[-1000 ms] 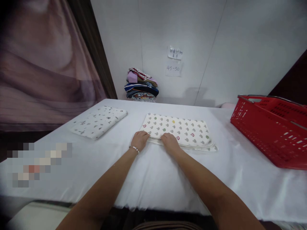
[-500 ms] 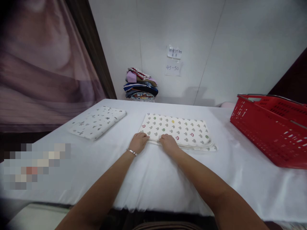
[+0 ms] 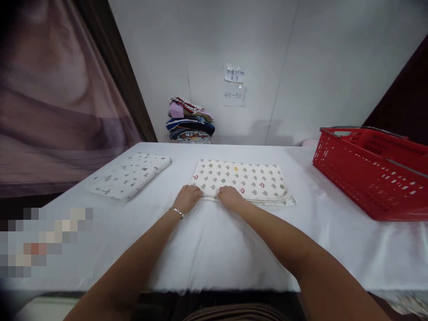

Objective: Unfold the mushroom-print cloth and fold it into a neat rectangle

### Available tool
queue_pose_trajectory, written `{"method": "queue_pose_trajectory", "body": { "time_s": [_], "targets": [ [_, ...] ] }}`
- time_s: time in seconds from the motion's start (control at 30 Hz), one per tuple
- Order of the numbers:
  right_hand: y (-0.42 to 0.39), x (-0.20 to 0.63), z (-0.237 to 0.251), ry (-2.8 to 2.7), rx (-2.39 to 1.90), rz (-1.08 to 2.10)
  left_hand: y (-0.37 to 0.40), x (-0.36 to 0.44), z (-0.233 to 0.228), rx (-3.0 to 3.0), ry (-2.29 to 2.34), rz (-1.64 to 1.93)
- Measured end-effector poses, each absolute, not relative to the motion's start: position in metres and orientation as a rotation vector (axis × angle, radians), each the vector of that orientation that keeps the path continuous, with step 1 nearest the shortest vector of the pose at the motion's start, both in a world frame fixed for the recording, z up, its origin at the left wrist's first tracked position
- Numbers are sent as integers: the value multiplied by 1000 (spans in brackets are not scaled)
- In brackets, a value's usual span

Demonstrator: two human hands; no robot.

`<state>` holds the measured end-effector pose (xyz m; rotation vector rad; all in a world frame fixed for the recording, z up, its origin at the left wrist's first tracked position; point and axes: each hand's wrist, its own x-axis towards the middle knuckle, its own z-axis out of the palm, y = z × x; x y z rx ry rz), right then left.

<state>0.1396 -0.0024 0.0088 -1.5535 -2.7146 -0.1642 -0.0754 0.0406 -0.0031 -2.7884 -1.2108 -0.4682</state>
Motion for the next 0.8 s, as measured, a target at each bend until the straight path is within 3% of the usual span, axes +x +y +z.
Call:
{"method": "queue_pose_trajectory", "body": {
  "time_s": [0.8],
  "targets": [
    [-1,146,21,-2690,-1580,98,44,-70,4,-2717,-1081,-181]
  ]
}}
